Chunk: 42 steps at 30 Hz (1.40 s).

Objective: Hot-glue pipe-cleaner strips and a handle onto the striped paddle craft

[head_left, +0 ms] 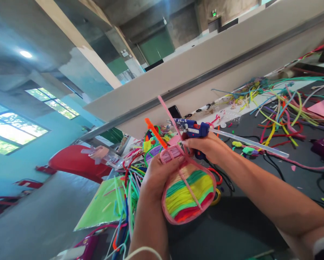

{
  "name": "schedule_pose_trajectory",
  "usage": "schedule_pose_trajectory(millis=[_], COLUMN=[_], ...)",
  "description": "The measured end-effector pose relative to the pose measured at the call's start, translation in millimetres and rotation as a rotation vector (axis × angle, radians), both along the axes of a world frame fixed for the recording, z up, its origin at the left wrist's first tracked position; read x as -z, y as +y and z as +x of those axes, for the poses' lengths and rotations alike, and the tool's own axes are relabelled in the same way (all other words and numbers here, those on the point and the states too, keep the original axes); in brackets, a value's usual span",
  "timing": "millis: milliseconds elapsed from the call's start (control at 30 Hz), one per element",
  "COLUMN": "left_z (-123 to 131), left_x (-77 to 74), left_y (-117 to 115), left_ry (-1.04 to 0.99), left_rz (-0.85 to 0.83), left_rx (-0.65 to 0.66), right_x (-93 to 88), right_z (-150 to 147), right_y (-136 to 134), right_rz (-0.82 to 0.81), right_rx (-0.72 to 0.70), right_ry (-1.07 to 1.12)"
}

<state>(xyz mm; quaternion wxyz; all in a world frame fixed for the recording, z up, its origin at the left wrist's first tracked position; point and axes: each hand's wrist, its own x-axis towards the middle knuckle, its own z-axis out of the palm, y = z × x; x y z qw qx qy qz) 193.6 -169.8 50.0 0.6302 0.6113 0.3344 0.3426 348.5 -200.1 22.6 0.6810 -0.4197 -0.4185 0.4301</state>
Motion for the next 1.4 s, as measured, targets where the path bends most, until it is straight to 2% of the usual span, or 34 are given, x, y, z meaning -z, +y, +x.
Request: schedule_pose_trajectory(millis=[100, 267, 700, 933, 1100, 1233, 1333, 1400], left_z=[-1, -2, 0, 1, -3, -9, -15, -19], left_x=[-1.0, 2.4, 1.9, -0.3, -4.4, -6.4, -7.7, -9.6], left_y=[0, 2, 2, 4, 7, 9, 12, 14], left_ry=[-0.014, -0.030, -0.063, -0.119, -0.145, -0.214, -0.293, -0.303], left_rz=[-0.023, -0.029, -0.031, -0.089, -0.112, -0.101, -0.057, -0.029], left_rx=[0.007, 0.001, 0.005, 0.006, -0.038, -0.059, -0.059, -0.091], right_x=[-2.0, -5.0, -5.5, -3.0, -11.3, -22.2, -29.6, -33.1], right_z=[0, -1, -3, -2, 6, 14, 17, 17], right_y=[2, 2, 1, 5, -2, -17, -30, -37], right_rz=[0.054, 0.042, -0.022, 0.008, 0.086, 0.091, 0.093, 0.071], right_rx=[-0.072, -0.164, -0.252, -0.277, -0.163, -0.042, -0.046, -0.052], right_ry=[0.143, 0.264, 0.397, 0.369, 0.185, -0.175, -0.442, -0.541])
